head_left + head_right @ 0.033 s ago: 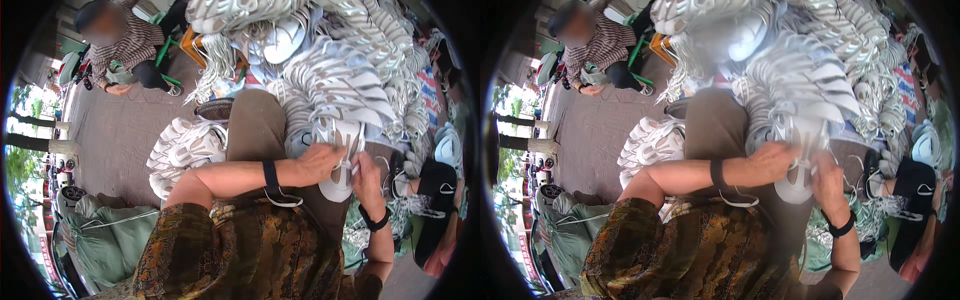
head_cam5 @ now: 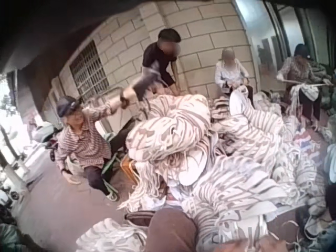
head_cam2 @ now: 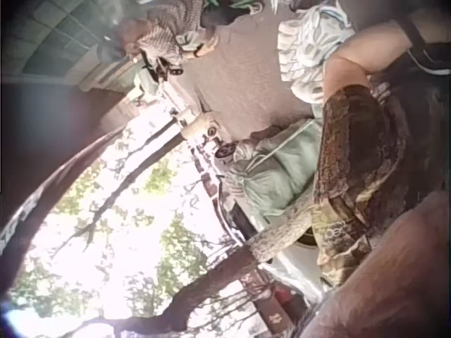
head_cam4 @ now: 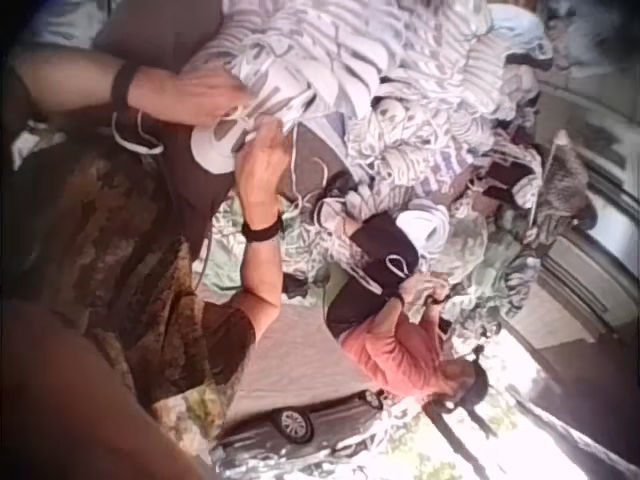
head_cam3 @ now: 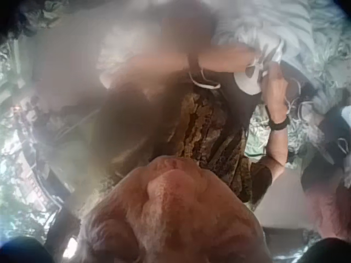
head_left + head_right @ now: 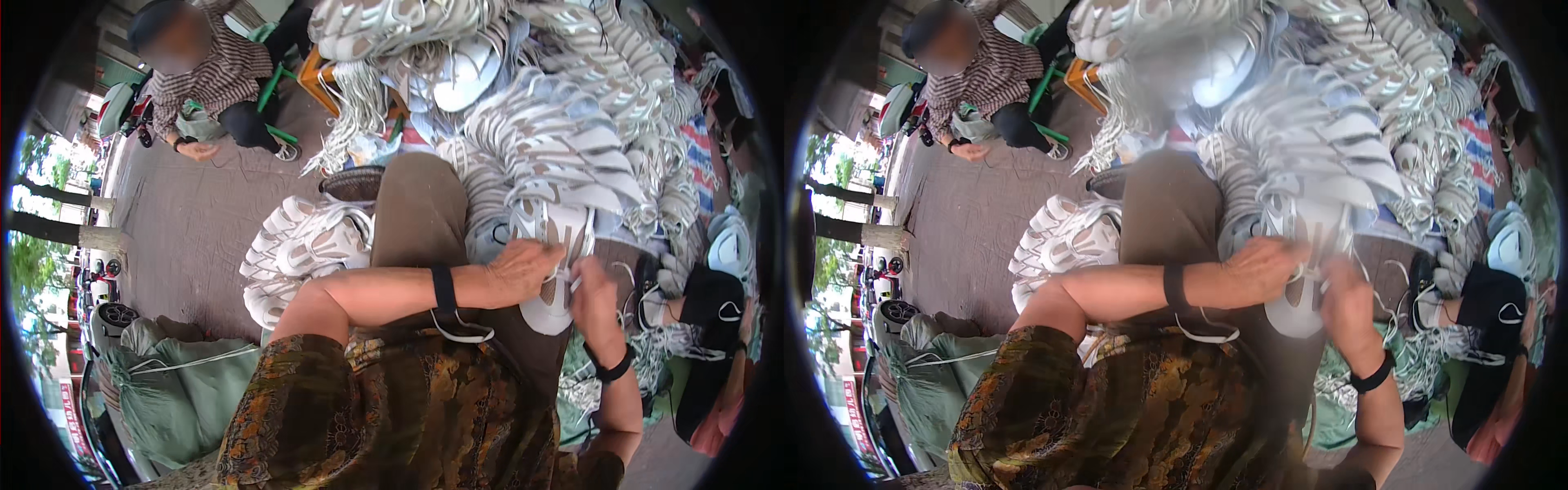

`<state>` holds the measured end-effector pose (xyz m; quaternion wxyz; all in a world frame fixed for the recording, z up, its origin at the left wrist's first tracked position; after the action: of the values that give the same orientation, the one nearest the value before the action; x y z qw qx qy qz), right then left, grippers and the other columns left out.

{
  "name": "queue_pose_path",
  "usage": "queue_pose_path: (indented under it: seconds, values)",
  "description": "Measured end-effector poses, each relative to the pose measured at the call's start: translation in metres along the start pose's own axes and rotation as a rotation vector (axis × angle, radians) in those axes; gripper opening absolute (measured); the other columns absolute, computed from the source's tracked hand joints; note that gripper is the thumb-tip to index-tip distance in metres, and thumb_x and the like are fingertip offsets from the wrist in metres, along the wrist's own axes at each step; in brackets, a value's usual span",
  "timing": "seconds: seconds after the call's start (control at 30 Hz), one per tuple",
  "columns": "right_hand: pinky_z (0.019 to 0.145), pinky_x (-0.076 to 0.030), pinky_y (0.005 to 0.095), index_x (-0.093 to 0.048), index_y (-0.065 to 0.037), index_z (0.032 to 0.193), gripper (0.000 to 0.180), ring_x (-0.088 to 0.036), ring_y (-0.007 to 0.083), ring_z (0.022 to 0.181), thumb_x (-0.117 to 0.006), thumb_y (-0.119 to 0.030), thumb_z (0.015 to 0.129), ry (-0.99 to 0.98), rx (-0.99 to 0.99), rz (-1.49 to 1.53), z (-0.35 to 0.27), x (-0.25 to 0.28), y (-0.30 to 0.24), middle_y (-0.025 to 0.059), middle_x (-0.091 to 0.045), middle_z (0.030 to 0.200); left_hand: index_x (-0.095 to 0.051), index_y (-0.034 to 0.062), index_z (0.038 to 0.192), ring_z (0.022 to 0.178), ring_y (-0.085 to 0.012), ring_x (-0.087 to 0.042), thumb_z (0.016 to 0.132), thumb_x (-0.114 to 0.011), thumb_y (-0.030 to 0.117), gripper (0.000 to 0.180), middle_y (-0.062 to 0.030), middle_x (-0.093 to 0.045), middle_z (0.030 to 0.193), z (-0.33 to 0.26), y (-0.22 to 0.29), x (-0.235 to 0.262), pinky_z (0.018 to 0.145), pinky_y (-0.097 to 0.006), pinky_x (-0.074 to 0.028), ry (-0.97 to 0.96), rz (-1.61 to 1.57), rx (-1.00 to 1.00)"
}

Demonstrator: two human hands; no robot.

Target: Lacing white athletic shoes while seated in a production workshop environment.

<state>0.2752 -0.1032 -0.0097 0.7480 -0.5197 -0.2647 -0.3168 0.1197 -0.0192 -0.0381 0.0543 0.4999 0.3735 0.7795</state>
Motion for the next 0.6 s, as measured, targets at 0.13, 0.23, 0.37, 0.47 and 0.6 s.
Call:
queue_pose_path:
  seconds: [0.13, 0.23, 0.37, 0.47, 0.6]
  values:
    - [0.062, -0.048, 0.0476, -0.051, -0.003, 0.089, 0.026, -0.059, 0.0405, 0.072, -0.06, 0.009, 0.068, -0.069, 0.066, -0.215, 0.004, -0.001, 0.002, 0.0162, -0.056, 0.081, -0.051, -0.0038, 0.103, 0.072, -0.0457, -0.062, 0.071, -0.062, 0.0, 0.034, -0.0239, -0.06, 0.07, 0.007, 0.003, 0.002, 0.064, -0.052, -0.049, -0.044, -0.027, -0.053]
    - [0.062, -0.048, 0.0474, -0.05, -0.004, 0.089, 0.025, -0.06, 0.0405, 0.074, -0.058, 0.01, 0.069, -0.108, 0.091, -0.244, 0.001, 0.001, 0.004, 0.0163, -0.057, 0.082, -0.051, -0.0041, 0.101, 0.07, -0.0463, -0.061, 0.072, -0.059, -0.001, 0.03, -0.0235, -0.059, 0.069, 0.007, 0.003, 0.011, 0.063, -0.053, -0.048, -0.15, -0.005, 0.029]
    - [0.065, -0.044, 0.0496, -0.047, -0.002, 0.09, 0.032, -0.058, 0.0444, 0.079, -0.045, 0.019, 0.067, -0.169, -0.03, -0.005, -0.002, 0.009, 0.007, 0.0194, -0.052, 0.079, -0.05, 0.0008, 0.104, 0.074, -0.0438, -0.059, 0.074, -0.052, -0.002, 0.03, -0.0207, -0.055, 0.069, 0.001, -0.001, 0.033, 0.071, -0.052, -0.045, -0.205, -0.207, -0.001]
    - [0.065, -0.045, 0.0485, -0.048, -0.001, 0.089, 0.029, -0.058, 0.0446, 0.077, -0.046, 0.018, 0.068, -0.17, -0.025, 0.068, 0.004, 0.008, 0.005, 0.0196, -0.054, 0.077, -0.052, 0.0019, 0.104, 0.083, -0.0393, -0.057, 0.073, -0.055, -0.004, 0.032, -0.0181, -0.056, 0.085, 0.004, -0.003, 0.046, 0.072, -0.047, -0.046, -0.172, -0.146, -0.11]
    - [0.065, -0.047, 0.0467, -0.049, 0.0, 0.09, 0.024, -0.06, 0.0443, 0.078, -0.05, 0.014, 0.071, -0.262, 0.052, -0.141, 0.016, 0.011, 0.003, 0.0199, -0.058, 0.08, -0.054, 0.0036, 0.101, 0.101, -0.031, -0.051, 0.073, -0.057, -0.001, 0.029, -0.0115, -0.052, 0.102, 0.015, -0.006, 0.056, 0.079, -0.041, -0.045, -0.083, 0.164, -0.322]
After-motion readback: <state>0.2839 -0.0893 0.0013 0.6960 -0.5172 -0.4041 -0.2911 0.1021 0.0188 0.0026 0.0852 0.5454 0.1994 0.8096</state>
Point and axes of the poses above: each hand's wrist, its own z-axis towards the middle knuckle, its own x-axis out of the back of the hand, y = z × x, the point moved 2 cm from there along z, towards the middle knuckle
